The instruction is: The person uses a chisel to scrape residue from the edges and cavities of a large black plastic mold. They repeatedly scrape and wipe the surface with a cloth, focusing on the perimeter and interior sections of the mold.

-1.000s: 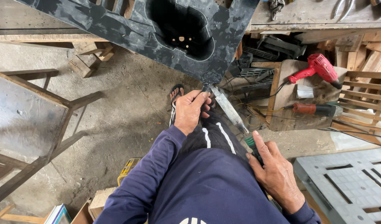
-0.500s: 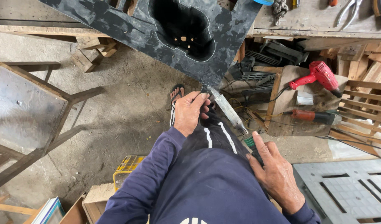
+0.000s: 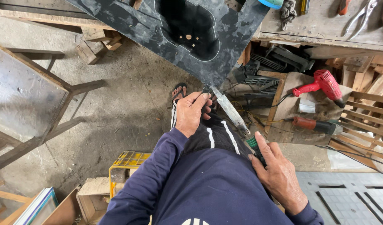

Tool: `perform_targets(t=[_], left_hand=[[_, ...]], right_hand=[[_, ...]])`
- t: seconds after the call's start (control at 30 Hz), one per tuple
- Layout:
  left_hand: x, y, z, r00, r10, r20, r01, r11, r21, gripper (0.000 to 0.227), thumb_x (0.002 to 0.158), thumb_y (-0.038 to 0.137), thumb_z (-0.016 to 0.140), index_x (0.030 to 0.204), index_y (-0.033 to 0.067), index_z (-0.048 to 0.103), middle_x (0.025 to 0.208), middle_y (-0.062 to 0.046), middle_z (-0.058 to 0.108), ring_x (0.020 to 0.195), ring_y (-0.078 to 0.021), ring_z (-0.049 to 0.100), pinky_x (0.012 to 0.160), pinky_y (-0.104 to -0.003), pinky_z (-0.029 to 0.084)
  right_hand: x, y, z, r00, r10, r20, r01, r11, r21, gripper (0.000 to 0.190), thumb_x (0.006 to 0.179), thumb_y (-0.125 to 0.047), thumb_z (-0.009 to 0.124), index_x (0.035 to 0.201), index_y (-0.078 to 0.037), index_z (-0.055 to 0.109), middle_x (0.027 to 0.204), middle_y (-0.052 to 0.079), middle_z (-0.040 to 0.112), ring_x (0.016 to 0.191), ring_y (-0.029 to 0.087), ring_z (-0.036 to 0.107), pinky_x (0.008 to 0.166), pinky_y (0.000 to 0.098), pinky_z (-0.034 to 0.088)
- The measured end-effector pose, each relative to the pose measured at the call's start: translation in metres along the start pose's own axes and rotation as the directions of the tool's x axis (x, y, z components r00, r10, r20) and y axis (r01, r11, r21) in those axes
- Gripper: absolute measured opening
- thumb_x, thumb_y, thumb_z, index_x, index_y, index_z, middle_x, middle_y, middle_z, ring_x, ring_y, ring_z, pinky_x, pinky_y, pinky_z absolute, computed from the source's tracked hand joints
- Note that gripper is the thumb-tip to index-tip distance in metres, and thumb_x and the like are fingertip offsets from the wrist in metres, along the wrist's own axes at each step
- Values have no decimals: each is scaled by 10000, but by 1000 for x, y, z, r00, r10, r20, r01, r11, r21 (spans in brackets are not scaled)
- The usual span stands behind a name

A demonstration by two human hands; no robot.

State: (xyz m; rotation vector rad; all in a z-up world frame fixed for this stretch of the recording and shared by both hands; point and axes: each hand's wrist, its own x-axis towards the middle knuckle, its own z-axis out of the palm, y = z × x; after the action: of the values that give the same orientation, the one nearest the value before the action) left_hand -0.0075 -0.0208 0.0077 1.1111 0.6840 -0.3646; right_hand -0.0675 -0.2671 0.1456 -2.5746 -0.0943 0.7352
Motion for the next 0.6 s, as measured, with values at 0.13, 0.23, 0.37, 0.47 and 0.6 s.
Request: perform_targets(t=[0.13, 0.23, 0.37, 0.47, 0.6], left_hand=[[0, -2, 2, 1000, 8, -15, -8, 1000, -4, 254, 994, 195, 642, 1065, -28, 739, 857, -57, 719, 676, -101, 648, 516, -270, 566], [-1, -4, 3, 1000, 8, -28, -8, 1000, -11, 257, 997, 193, 640, 1070, -32, 742, 857, -59, 717, 676, -102, 644, 517, -269, 562], [-2, -6, 5, 999, -7, -38, 5, 999, -47, 260, 996, 199, 641, 1070, -30, 739, 851, -59, 716, 672, -108, 645, 512, -272, 561], [-1, -6, 6, 998, -29, -49, 26, 998, -59, 259, 989, 204, 649, 1067, -27, 738, 848, -64, 722, 670, -117, 655, 520, -276, 566], [-4, -5, 6, 998, -39, -48, 36, 997, -71, 264, 986, 211, 667, 1076, -26, 739, 858, -69, 729, 676, -121, 661, 551, -275, 570]], right_hand=[[1, 4, -3, 1000, 6, 23, -6, 1000, -18, 717, 841, -249, 721, 1503, -171, 457, 957, 137, 583, 786, 373, 645, 676, 494, 521], [3, 7, -6, 1000, -10, 25, 11, 1000, -29, 721, 841, -253, 723, 1505, -170, 455, 947, 135, 578, 781, 374, 644, 676, 497, 517], [6, 9, -8, 999, -32, 22, 32, 999, -23, 722, 841, -251, 722, 1505, -164, 455, 950, 136, 575, 778, 373, 642, 673, 494, 518], [7, 10, -9, 999, -46, 16, 47, 999, -14, 719, 840, -247, 720, 1505, -161, 460, 949, 134, 574, 776, 368, 641, 673, 489, 520], [9, 11, -11, 998, -38, 41, 39, 999, -17, 727, 842, -256, 723, 1512, -168, 456, 935, 127, 570, 758, 348, 642, 669, 478, 523]])
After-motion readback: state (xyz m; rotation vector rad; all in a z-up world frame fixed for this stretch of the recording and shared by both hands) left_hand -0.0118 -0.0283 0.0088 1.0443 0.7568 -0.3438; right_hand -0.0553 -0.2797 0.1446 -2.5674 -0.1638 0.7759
